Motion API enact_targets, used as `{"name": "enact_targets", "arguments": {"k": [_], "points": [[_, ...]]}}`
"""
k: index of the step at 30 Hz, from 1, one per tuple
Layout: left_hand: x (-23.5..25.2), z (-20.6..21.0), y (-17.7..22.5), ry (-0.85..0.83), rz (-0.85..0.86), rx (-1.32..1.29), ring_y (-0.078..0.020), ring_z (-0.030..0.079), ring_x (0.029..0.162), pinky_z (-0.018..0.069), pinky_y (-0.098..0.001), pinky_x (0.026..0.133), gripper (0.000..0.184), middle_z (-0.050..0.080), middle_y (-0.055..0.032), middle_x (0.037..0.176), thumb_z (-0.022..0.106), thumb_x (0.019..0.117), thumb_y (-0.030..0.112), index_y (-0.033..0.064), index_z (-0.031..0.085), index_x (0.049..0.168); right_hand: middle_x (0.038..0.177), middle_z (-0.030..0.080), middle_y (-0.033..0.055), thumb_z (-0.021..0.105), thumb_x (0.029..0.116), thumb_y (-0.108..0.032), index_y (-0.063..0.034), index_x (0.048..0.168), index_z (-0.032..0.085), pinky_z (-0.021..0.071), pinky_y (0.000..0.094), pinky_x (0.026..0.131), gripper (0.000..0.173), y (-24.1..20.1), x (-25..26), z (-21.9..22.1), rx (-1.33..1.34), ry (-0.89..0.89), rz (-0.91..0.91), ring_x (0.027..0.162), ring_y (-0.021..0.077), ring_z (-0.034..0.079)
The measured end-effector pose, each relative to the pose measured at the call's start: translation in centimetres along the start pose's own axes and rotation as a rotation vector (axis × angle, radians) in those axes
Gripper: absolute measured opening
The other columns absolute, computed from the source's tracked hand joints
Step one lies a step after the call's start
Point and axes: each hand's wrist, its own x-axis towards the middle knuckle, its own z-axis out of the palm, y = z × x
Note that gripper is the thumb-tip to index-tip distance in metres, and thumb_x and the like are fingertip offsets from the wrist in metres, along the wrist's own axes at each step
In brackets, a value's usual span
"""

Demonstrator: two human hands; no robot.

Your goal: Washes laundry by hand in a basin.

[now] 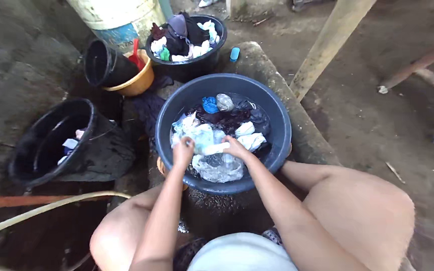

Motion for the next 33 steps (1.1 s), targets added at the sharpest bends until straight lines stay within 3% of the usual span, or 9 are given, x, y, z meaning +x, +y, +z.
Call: {"name": "enact_targets", "arguments": {"k": [4,8,14,17,21,24,26,30,33], "points": [[-1.4,8.5,-3.8,-0.380,-0.408,-0.621,-0.0419,0.056,0.127,0.0473,-0.0580,0.101,0.064,0.050,-0.0286,0.147,0.018,0.1133,0.046,0.0028,0.036,0.156,0.135,0.059,0.0309,0.073,0.0879,-0.001,0.0028,0.140,0.054,0.0432,0.0603,0.109,0.056,-4.2,-2.3,2.5,-0.174,-0.166,-0.204,0.128,0.0447,0.057],[-4.0,8.8,-1.0,-0.327,-0.600,-1.495,-0.0189,0.064,0.067,0.0552,-0.0335,0.057,0.056,0.065,-0.0082,0.081,0.020,0.1090,0.056,0.0125,0.055,0.108,0.127,0.061,0.0263,0.076,0.0832,-0.002,0.0061,0.130,0.056,0.0481,0.0512,0.101,0.052,-6.3,-4.9,2.8,0.024,-0.413,-0.462,0.116,0.0339,0.060],[-4.9,5.0,2.7,-0.364,-0.488,-1.362,-0.0141,0.067,0.078,0.0567,-0.0263,0.067,0.037,0.067,-0.0084,0.099,0.041,0.1109,0.037,0.0076,0.054,0.127,0.108,0.062,0.0148,0.059,0.1009,-0.008,0.0036,0.134,0.044,0.0586,0.0375,0.081,0.038,-2.0,-1.9,2.0,0.991,0.209,-0.173,0.088,0.0168,0.065],[-5.0,5.1,3.7,-0.355,-0.424,-1.364,-0.0149,0.067,0.077,0.0563,-0.0274,0.064,0.036,0.067,-0.0087,0.099,0.039,0.1104,0.037,0.0087,0.054,0.126,0.105,0.067,0.0087,0.037,0.1119,-0.030,-0.0055,0.134,0.051,0.0583,0.0348,0.079,0.036,-0.8,-2.2,6.2,1.220,0.079,-0.045,0.090,0.0154,0.067],[-4.4,6.2,2.0,-0.380,-0.203,-1.090,-0.0225,0.067,0.088,0.0586,-0.0387,0.075,0.035,0.063,-0.0149,0.113,0.043,0.1115,0.027,0.0093,0.041,0.142,0.097,0.071,0.0067,0.012,0.1036,-0.068,-0.0110,0.121,0.059,0.0600,0.0361,0.076,0.076,-0.5,-3.1,8.1,1.551,-0.166,0.069,0.087,0.0167,0.070],[-4.0,6.0,0.8,-0.338,-0.178,-0.883,-0.0381,0.067,0.108,0.0588,-0.0521,0.083,0.081,0.052,-0.0292,0.141,0.066,0.0995,0.015,0.0173,0.013,0.162,0.098,0.068,0.0098,0.029,0.1119,-0.040,-0.0045,0.126,0.052,0.0604,0.0371,0.077,0.045,-0.2,-2.3,7.0,1.409,-0.031,0.033,0.086,0.0180,0.069],[-3.7,6.2,-0.2,-0.418,-0.231,-0.887,-0.0390,0.062,0.119,0.0561,-0.0524,0.091,0.087,0.045,-0.0290,0.150,0.063,0.1006,0.021,0.0196,0.004,0.165,0.097,0.067,0.0106,0.043,0.1041,-0.017,-0.0020,0.126,0.048,0.0606,0.0388,0.078,0.027,-0.1,-1.8,6.4,1.261,0.011,-0.034,0.085,0.0182,0.068],[-3.3,8.5,-3.0,-0.647,-0.272,-1.141,-0.0229,0.066,0.103,0.0570,-0.0433,0.087,0.045,0.064,-0.0127,0.122,0.044,0.1087,0.030,0.0098,0.038,0.148,0.143,0.057,0.0100,0.061,0.0800,-0.005,-0.0036,0.133,0.044,0.0567,0.0355,0.092,0.055,-0.6,-1.3,6.2,0.976,-0.113,-0.234,0.115,0.0164,0.064],[-3.5,9.7,-3.1,-0.623,-0.260,-1.097,-0.0179,0.067,0.093,0.0583,-0.0371,0.084,0.048,0.066,-0.0116,0.112,0.060,0.0997,0.009,0.0032,0.041,0.143,0.123,0.068,0.0113,0.070,0.0812,-0.010,0.0007,0.146,0.042,0.0598,0.0374,0.089,0.072,-0.4,-1.2,6.1,0.829,-0.173,-0.251,0.103,0.0189,0.070]]}}
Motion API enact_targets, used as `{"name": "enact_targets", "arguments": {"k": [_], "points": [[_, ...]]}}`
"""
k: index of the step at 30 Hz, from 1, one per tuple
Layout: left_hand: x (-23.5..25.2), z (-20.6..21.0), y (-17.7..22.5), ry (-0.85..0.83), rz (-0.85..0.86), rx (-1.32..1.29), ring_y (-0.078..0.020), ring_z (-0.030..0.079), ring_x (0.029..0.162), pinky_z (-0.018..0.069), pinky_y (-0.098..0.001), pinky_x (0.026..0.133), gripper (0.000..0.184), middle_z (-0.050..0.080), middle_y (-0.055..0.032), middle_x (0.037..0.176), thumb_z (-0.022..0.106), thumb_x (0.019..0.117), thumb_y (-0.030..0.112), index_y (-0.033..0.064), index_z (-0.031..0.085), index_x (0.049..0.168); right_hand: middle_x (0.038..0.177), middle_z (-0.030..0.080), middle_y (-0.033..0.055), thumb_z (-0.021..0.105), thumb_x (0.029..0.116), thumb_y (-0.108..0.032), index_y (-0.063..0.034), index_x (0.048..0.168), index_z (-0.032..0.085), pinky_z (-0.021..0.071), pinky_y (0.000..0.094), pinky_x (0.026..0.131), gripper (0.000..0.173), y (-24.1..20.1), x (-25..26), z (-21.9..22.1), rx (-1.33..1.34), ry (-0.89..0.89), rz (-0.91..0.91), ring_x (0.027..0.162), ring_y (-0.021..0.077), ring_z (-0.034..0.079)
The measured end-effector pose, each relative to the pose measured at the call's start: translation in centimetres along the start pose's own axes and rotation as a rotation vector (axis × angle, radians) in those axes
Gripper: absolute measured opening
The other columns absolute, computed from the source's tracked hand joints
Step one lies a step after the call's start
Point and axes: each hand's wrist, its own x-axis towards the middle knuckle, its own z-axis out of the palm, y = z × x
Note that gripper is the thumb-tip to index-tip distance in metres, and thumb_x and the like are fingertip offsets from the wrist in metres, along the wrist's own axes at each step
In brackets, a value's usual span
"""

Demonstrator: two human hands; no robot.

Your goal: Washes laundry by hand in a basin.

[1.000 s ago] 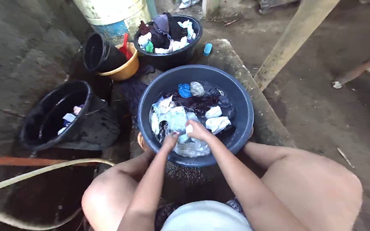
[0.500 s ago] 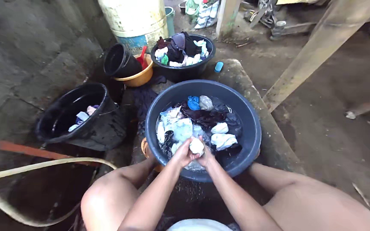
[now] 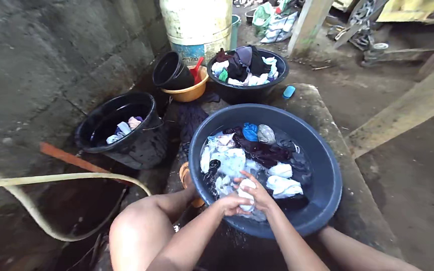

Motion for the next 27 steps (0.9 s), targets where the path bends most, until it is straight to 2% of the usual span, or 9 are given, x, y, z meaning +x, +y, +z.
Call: {"name": "enact_targets", "arguments": {"k": [3,5,10,14,17,19,22,24,27], "points": [[0.0,0.4,-0.1,0.093,-0.006,0.309,-0.0249,0.065,0.105,0.0566,-0.0429,0.090,0.068,0.061,-0.0207,0.127,0.074,0.0886,0.003,-0.0005,0.041,0.148,0.093,0.064,0.0067,0.066,0.0901,-0.006,0.0052,0.109,0.060,0.0562,0.0313,0.081,0.022,0.5,0.1,0.2,-0.284,0.040,0.028,0.084,0.0111,0.063],[-0.1,0.6,0.1,0.155,0.009,0.538,-0.0314,0.063,0.110,0.0522,-0.0481,0.095,0.064,0.061,-0.0263,0.128,0.078,0.0862,0.007,-0.0058,0.048,0.142,0.086,0.063,0.0087,0.069,0.0938,-0.009,0.0064,0.096,0.063,0.0533,0.0325,0.080,0.017,1.0,0.5,1.1,-0.461,0.130,0.031,0.080,0.0123,0.060],[1.0,0.7,-1.3,0.135,0.178,0.950,-0.0410,0.059,0.127,0.0425,-0.0574,0.111,0.052,0.063,-0.0291,0.131,0.075,0.0931,0.023,-0.0081,0.061,0.132,0.093,0.066,0.0242,0.061,0.1041,-0.026,0.0107,0.101,0.067,0.0498,0.0509,0.089,0.037,0.5,0.7,2.3,-0.851,0.163,0.135,0.090,0.0324,0.064],[-0.1,1.4,0.5,0.257,0.253,0.807,-0.0395,0.061,0.125,0.0448,-0.0548,0.109,0.061,0.064,-0.0296,0.129,0.081,0.0875,0.021,-0.0097,0.057,0.135,0.099,0.067,0.0254,0.065,0.0994,-0.017,0.0146,0.104,0.065,0.0509,0.0444,0.090,0.032,-1.6,0.0,2.8,-0.765,0.165,-0.118,0.094,0.0284,0.064],[-3.1,1.0,6.3,0.374,0.299,0.703,-0.0383,0.061,0.123,0.0472,-0.0515,0.108,0.063,0.062,-0.0317,0.129,0.080,0.0872,0.013,-0.0115,0.052,0.138,0.141,0.053,0.0266,0.066,0.0920,-0.026,0.0112,0.150,0.033,0.0474,0.0385,0.108,0.076,-4.1,0.4,2.2,-0.541,0.095,-0.276,0.129,0.0258,0.055],[-6.6,0.0,11.1,0.536,0.343,0.727,-0.0393,0.061,0.123,0.0465,-0.0534,0.108,0.063,0.062,-0.0318,0.130,0.078,0.0905,0.018,-0.0098,0.051,0.140,0.152,0.045,0.0253,0.068,0.0906,-0.033,0.0007,0.161,0.015,0.0477,0.0433,0.108,0.095,-5.0,1.0,0.7,-0.506,0.103,-0.267,0.136,0.0297,0.051],[-11.9,-3.7,18.3,0.929,0.713,0.769,-0.0273,0.067,0.114,0.0546,-0.0452,0.102,0.071,0.066,-0.0230,0.124,0.084,0.0830,0.024,-0.0060,0.051,0.139,0.148,0.049,0.0246,0.063,0.0991,-0.022,-0.0051,0.162,0.020,0.0496,0.0473,0.105,0.078,-4.1,0.8,-3.0,-0.498,0.218,-0.193,0.130,0.0325,0.057],[-16.4,-7.3,23.6,1.169,0.875,0.840,-0.0202,0.062,0.124,0.0508,-0.0344,0.107,0.082,0.062,-0.0206,0.134,0.083,0.0818,0.028,-0.0059,0.045,0.145,0.138,0.056,0.0267,0.059,0.1036,-0.018,-0.0015,0.156,0.032,0.0503,0.0472,0.104,0.062,-2.8,0.1,-5.2,-0.482,0.344,-0.099,0.121,0.0332,0.061],[-21.4,-15.0,29.2,1.559,0.713,1.011,-0.0255,0.048,0.141,0.0379,-0.0391,0.118,0.092,0.051,-0.0196,0.151,0.079,0.0797,0.041,0.0010,0.040,0.153,0.132,0.060,0.0296,0.058,0.1056,-0.020,0.0021,0.148,0.043,0.0499,0.0535,0.101,0.050,-0.7,-1.3,-7.3,-0.540,0.440,0.107,0.116,0.0391,0.063]]}}
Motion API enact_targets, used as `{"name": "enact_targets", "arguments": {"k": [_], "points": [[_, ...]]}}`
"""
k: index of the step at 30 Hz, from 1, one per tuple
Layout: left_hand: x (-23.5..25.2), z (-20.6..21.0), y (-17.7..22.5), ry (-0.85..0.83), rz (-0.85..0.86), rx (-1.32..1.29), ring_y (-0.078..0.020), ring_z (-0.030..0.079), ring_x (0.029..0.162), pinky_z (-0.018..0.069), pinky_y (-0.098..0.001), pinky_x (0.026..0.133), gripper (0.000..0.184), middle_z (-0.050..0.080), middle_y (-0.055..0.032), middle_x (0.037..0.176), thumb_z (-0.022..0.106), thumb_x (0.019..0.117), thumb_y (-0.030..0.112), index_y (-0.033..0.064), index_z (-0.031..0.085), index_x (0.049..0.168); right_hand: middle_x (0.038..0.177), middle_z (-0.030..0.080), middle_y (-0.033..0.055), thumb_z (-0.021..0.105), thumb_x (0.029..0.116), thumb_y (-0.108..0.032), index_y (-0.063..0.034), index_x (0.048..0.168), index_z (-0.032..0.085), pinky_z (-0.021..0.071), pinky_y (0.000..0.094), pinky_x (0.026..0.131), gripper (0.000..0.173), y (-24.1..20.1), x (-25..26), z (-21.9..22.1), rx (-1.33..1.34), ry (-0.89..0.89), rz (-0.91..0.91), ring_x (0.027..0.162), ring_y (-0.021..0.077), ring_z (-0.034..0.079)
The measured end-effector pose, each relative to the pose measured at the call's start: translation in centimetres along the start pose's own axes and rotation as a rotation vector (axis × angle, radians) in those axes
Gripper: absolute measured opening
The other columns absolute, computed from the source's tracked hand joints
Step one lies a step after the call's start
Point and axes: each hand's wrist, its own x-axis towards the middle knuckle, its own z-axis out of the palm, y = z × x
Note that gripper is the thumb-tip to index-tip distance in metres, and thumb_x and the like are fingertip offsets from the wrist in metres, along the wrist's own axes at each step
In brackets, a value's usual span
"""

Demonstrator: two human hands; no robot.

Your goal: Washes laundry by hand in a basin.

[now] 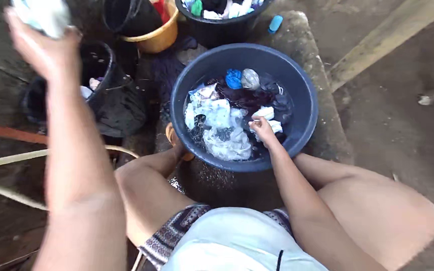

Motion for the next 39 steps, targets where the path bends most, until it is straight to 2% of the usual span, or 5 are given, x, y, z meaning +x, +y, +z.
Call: {"name": "enact_targets", "arguments": {"k": [4,20,24,28,39], "points": [[-0.2,2.7,-11.4,-0.205,-0.200,0.337,-0.0525,-0.009,0.155,0.0007,-0.0834,0.112,0.110,-0.008,-0.0274,0.170,0.052,0.0888,0.076,0.0160,0.004,0.167,0.129,0.062,0.0305,0.058,0.1061,-0.020,0.0056,0.138,0.054,0.0480,0.0560,0.104,0.041,3.9,0.4,0.5,-0.261,-0.151,0.165,0.117,0.0412,0.063],[-7.8,9.2,-7.7,0.022,-0.043,0.137,-0.0489,0.002,0.156,0.0084,-0.0719,0.119,0.078,0.006,-0.0300,0.169,0.057,0.0955,0.029,0.0105,0.025,0.164,0.144,0.053,0.0334,0.066,0.1007,-0.025,0.0044,0.144,0.054,0.0333,0.0709,0.112,0.054,3.2,0.9,6.2,-1.029,-0.711,0.217,0.138,0.0498,0.047],[-16.3,16.7,-0.9,-0.607,0.169,-0.155,-0.0418,0.046,0.141,0.0393,-0.0565,0.116,0.055,0.049,-0.0274,0.150,0.065,0.0957,0.011,0.0016,0.050,0.148,0.131,0.060,0.0336,0.059,0.1047,-0.022,0.0055,0.133,0.062,0.0382,0.0669,0.109,0.039,-6.8,-1.0,3.5,-0.901,-0.662,0.015,0.129,0.0488,0.055],[-26.0,24.0,1.3,-1.583,0.327,-0.161,-0.0416,0.046,0.142,0.0350,-0.0616,0.117,0.071,0.048,-0.0232,0.153,0.072,0.0926,0.004,0.0087,0.041,0.157,0.107,0.071,0.0238,0.061,0.1043,-0.023,-0.0012,0.118,0.070,0.0493,0.0638,0.094,0.028,-15.1,-4.5,-1.1,-0.858,-0.541,-0.244,0.104,0.0409,0.067],[-21.7,18.9,4.0,-1.420,0.221,-0.425,-0.0295,0.067,0.104,0.0514,-0.0514,0.097,0.028,0.070,-0.0213,0.113,0.052,0.1073,0.014,-0.0023,0.068,0.124,0.107,0.069,0.0275,0.055,0.1052,-0.015,0.0020,0.118,0.065,0.0484,0.0692,0.089,0.023,-13.9,-3.2,-11.2,-0.664,0.164,-0.314,0.102,0.0460,0.067]]}}
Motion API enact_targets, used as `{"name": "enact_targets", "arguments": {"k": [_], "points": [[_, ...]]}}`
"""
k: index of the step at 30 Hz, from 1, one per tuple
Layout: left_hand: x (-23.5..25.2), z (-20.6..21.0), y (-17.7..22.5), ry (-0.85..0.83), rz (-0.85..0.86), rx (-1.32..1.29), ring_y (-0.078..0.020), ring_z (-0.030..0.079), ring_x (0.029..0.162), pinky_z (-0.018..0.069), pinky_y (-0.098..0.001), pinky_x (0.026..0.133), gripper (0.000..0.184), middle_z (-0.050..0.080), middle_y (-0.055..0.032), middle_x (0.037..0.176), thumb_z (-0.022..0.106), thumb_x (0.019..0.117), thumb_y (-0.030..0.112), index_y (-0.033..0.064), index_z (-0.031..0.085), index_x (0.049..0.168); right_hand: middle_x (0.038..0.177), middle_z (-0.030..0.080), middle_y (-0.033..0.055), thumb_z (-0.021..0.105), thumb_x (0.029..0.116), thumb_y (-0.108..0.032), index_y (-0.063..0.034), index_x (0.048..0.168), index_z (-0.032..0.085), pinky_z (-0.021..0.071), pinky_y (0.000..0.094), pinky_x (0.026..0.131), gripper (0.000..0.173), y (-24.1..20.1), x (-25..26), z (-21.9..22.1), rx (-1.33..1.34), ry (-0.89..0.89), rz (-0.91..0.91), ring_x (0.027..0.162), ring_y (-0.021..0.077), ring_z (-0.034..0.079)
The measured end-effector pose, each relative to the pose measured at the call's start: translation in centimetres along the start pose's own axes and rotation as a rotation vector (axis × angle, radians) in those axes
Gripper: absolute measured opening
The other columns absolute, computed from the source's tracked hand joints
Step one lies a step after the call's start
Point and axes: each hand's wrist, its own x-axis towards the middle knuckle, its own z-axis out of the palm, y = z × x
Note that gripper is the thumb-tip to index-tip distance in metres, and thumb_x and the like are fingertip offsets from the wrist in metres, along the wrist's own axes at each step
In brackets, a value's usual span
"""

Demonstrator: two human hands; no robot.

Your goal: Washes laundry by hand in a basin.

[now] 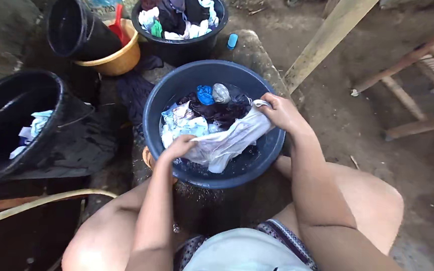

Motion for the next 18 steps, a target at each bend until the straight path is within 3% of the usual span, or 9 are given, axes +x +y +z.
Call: {"name": "enact_targets", "arguments": {"k": [2,5,6,7,9,11,13,15,18], "points": [[-0.2,-2.3,-1.0,0.206,-0.036,0.018,-0.0299,0.068,0.097,0.0534,-0.0532,0.090,0.022,0.071,-0.0194,0.107,0.060,0.1037,0.014,0.0002,0.070,0.118,0.113,0.068,0.0318,0.053,0.1066,-0.016,0.0035,0.120,0.065,0.0441,0.0727,0.095,0.027,3.1,1.0,1.8,-0.007,-0.014,0.166,0.111,0.0515,0.064],[2.7,-2.4,-3.7,0.563,-0.203,0.084,-0.0386,0.069,0.103,0.0507,-0.0648,0.090,0.024,0.073,-0.0199,0.109,0.064,0.1009,0.022,0.0070,0.074,0.116,0.118,0.066,0.0311,0.053,0.1080,-0.019,0.0060,0.123,0.064,0.0444,0.0660,0.101,0.031,6.4,3.1,7.6,0.212,-0.017,0.279,0.115,0.0459,0.063],[4.0,-1.4,-4.4,0.629,-0.280,0.139,-0.0442,0.064,0.113,0.0479,-0.0693,0.093,0.028,0.069,-0.0231,0.120,0.061,0.1015,0.025,0.0111,0.072,0.123,0.118,0.066,0.0300,0.054,0.1072,-0.019,0.0059,0.126,0.062,0.0467,0.0621,0.101,0.032,7.1,3.8,10.5,0.310,-0.008,0.299,0.113,0.0429,0.064],[5.4,0.0,-5.1,0.628,-0.357,0.175,-0.0512,0.052,0.128,0.0414,-0.0752,0.096,0.036,0.057,-0.0282,0.138,0.060,0.1015,0.027,0.0157,0.067,0.135,0.117,0.066,0.0296,0.057,0.1057,-0.019,0.0060,0.130,0.059,0.0493,0.0589,0.099,0.035,7.8,4.3,13.6,0.398,-0.001,0.311,0.110,0.0411,0.065],[8.0,3.6,-6.3,0.488,-0.489,0.208,-0.0576,0.019,0.149,0.0256,-0.0857,0.103,0.058,0.018,-0.0299,0.166,0.065,0.0994,0.031,0.0252,0.048,0.154,0.120,0.064,0.0296,0.064,0.1016,-0.017,0.0041,0.141,0.049,0.0533,0.0557,0.095,0.048,8.8,4.7,19.5,0.489,-0.031,0.352,0.106,0.0401,0.066],[10.1,7.7,-6.9,0.267,-0.566,0.238,-0.0605,0.002,0.151,0.0218,-0.0884,0.103,0.072,-0.004,-0.0287,0.169,0.068,0.0973,0.037,0.0306,0.035,0.161,0.137,0.055,0.0326,0.068,0.0982,-0.016,0.0017,0.149,0.043,0.0494,0.0606,0.103,0.060,8.3,3.9,24.0,0.391,-0.146,0.440,0.123,0.0460,0.059],[11.6,11.7,-7.1,0.064,-0.586,0.307,-0.0609,-0.004,0.151,0.0198,-0.0897,0.102,0.082,-0.010,-0.0258,0.170,0.068,0.0966,0.045,0.0335,0.024,0.164,0.151,0.044,0.0319,0.067,0.0973,-0.017,-0.0061,0.152,0.046,0.0382,0.0677,0.110,0.059,7.2,2.6,27.8,0.172,-0.292,0.447,0.139,0.0490,0.045],[12.6,14.1,-7.8,-0.043,-0.542,0.420,-0.0580,-0.008,0.152,0.0153,-0.0912,0.102,0.088,-0.011,-0.0210,0.171,0.072,0.0936,0.040,0.0315,0.021,0.165,0.158,0.039,0.0260,0.063,0.0980,-0.014,-0.0157,0.155,0.047,0.0278,0.0686,0.116,0.059,7.0,1.9,29.8,-0.011,-0.460,0.280,0.147,0.0462,0.035],[13.7,12.1,-11.1,-0.215,-0.384,0.524,-0.0541,0.002,0.155,0.0247,-0.0832,0.107,0.086,0.001,-0.0213,0.172,0.073,0.0934,0.039,0.0314,0.025,0.164,0.161,0.038,0.0219,0.060,0.1032,-0.029,-0.0202,0.157,0.045,0.0200,0.0683,0.121,0.057,10.2,3.0,28.8,-0.068,-0.655,0.099,0.151,0.0438,0.031]]}}
